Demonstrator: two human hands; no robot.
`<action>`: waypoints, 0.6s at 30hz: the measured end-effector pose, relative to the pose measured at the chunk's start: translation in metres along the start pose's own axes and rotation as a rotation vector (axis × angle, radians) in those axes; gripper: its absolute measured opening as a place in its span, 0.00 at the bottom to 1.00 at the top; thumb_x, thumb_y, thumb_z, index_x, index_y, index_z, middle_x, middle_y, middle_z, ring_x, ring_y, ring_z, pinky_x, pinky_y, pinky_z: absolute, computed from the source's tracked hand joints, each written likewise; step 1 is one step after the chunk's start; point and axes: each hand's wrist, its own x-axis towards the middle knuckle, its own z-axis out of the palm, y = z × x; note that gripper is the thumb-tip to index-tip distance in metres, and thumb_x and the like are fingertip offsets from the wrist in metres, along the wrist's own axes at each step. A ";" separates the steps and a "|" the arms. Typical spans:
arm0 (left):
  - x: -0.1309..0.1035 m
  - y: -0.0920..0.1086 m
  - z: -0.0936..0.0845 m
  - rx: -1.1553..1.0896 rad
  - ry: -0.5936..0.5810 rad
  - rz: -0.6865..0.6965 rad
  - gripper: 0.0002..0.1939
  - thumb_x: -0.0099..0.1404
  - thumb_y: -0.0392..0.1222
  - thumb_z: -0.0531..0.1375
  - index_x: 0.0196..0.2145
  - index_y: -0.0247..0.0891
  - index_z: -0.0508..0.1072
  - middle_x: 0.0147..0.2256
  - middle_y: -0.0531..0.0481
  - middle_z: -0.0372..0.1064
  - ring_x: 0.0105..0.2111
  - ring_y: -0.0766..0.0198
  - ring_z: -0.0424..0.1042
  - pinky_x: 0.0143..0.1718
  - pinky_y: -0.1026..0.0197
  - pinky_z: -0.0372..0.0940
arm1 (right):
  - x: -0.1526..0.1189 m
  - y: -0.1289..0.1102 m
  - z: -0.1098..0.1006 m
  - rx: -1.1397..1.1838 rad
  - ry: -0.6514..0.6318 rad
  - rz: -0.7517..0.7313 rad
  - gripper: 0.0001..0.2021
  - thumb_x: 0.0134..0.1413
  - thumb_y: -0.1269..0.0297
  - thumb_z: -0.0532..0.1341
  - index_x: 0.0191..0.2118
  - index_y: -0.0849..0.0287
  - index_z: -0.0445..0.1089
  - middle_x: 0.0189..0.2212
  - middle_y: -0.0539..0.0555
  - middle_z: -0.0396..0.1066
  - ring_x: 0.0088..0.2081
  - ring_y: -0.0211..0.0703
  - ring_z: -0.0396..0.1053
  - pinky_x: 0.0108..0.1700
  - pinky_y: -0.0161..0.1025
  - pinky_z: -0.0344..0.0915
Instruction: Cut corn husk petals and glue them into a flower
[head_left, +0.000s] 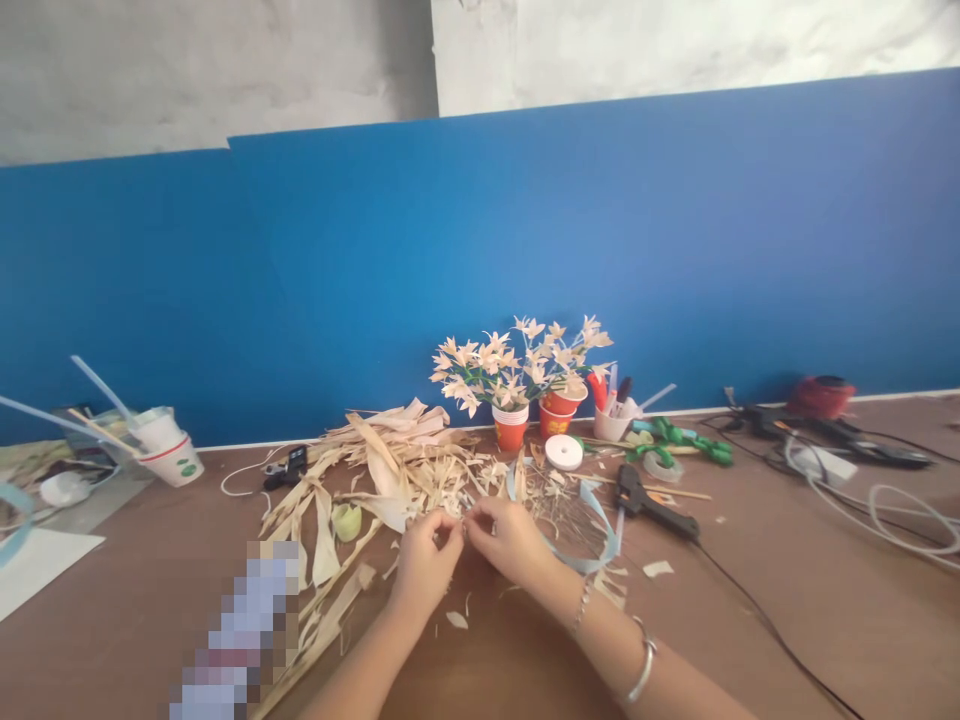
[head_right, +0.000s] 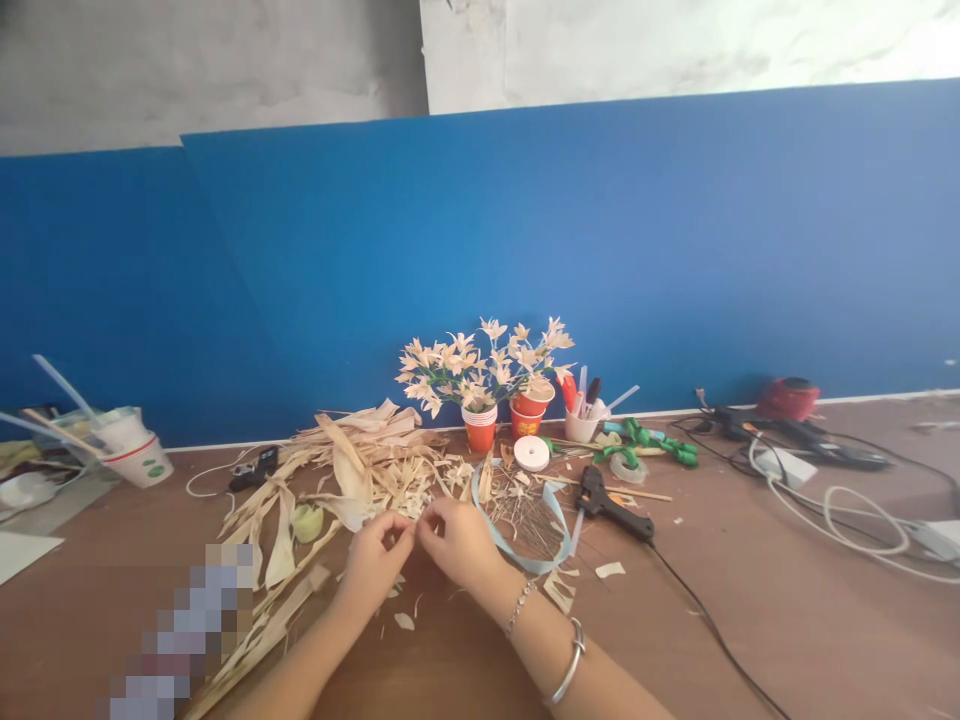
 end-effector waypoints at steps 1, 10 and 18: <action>-0.001 0.000 0.002 0.026 0.016 0.004 0.09 0.57 0.39 0.54 0.21 0.38 0.69 0.20 0.54 0.68 0.23 0.64 0.66 0.27 0.64 0.59 | -0.001 -0.001 0.001 -0.042 0.013 -0.008 0.06 0.48 0.70 0.56 0.25 0.59 0.70 0.23 0.50 0.71 0.25 0.37 0.66 0.29 0.31 0.57; -0.001 0.001 0.002 0.095 0.097 -0.011 0.08 0.55 0.38 0.54 0.20 0.38 0.68 0.20 0.53 0.69 0.23 0.62 0.67 0.27 0.63 0.60 | -0.001 -0.003 -0.001 -0.256 0.193 0.035 0.06 0.49 0.72 0.55 0.29 0.60 0.70 0.27 0.54 0.72 0.29 0.41 0.68 0.31 0.33 0.57; 0.001 -0.003 0.000 0.061 0.040 0.012 0.08 0.56 0.38 0.54 0.22 0.38 0.70 0.22 0.53 0.70 0.24 0.63 0.68 0.29 0.63 0.62 | 0.002 0.005 -0.004 -0.049 0.073 -0.101 0.05 0.48 0.73 0.57 0.27 0.59 0.68 0.26 0.51 0.70 0.29 0.39 0.67 0.33 0.32 0.60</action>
